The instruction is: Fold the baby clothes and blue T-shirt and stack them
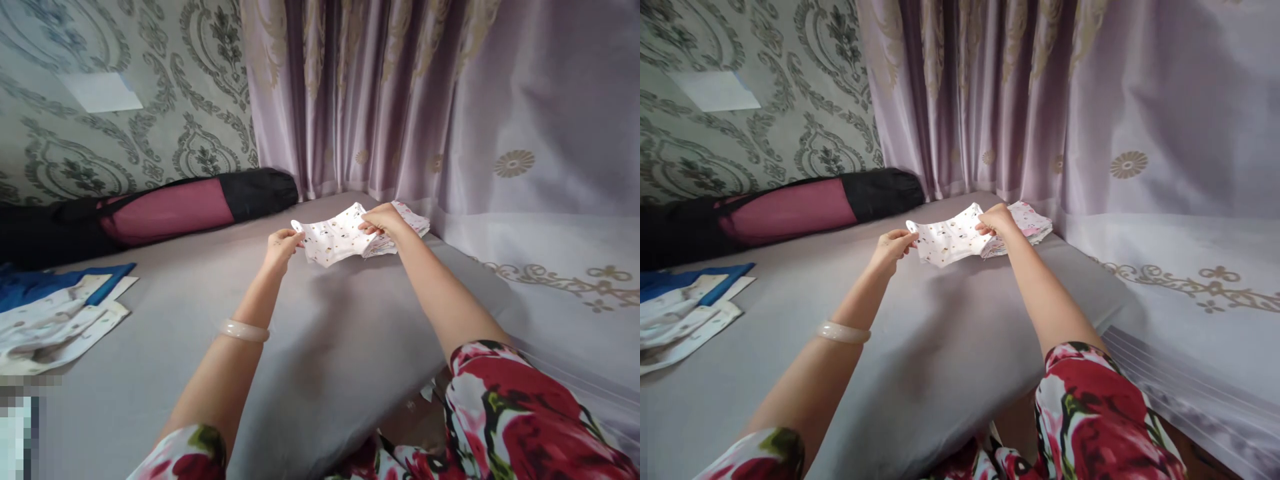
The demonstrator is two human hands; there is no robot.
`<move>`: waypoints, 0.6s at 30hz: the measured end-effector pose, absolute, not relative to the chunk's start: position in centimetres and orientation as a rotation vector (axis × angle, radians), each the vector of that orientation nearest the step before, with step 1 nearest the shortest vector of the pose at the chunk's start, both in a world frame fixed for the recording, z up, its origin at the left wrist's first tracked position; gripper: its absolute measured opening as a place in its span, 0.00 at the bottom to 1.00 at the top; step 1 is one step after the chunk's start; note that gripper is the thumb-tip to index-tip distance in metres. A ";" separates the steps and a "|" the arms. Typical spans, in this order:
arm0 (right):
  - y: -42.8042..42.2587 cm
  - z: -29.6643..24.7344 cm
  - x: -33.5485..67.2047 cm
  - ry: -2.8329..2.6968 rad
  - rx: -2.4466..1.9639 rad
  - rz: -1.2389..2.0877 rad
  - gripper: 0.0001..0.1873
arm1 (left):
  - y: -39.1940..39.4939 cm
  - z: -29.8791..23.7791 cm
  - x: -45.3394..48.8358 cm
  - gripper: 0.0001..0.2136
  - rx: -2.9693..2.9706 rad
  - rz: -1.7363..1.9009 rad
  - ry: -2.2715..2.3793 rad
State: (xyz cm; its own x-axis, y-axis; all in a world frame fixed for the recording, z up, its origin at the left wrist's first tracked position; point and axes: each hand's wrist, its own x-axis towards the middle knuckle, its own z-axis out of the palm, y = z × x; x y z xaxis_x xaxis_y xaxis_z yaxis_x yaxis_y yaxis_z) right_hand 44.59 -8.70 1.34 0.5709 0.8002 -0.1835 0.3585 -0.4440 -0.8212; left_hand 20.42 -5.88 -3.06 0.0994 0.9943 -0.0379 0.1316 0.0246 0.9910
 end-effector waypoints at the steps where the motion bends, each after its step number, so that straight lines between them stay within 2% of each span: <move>1: -8.7 1.5 45.4 -0.913 -2.046 0.710 0.04 | -5.8 -3.1 21.4 0.07 1.323 1.052 1.216; 7: -8.7 2.0 49.3 -0.802 -2.003 0.594 0.08 | -5.2 -3.3 26.8 0.07 1.254 1.042 1.093; 11: -8.9 1.9 51.5 -0.807 -1.960 0.502 0.08 | -4.7 -3.6 30.3 0.07 1.194 0.995 1.062; 18: -8.4 1.2 56.0 -0.964 -2.140 0.152 0.10 | -3.8 -4.9 35.5 0.08 1.161 0.935 1.040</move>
State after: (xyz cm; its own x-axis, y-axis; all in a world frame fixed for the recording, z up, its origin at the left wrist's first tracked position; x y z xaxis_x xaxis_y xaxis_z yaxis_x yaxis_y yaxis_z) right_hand 56.00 -8.43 1.17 0.7066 0.6814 0.1908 0.5896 -0.4178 -0.6913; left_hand 35.50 -3.76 -4.88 0.2631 0.9536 -0.1462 -0.0439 0.1632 0.9856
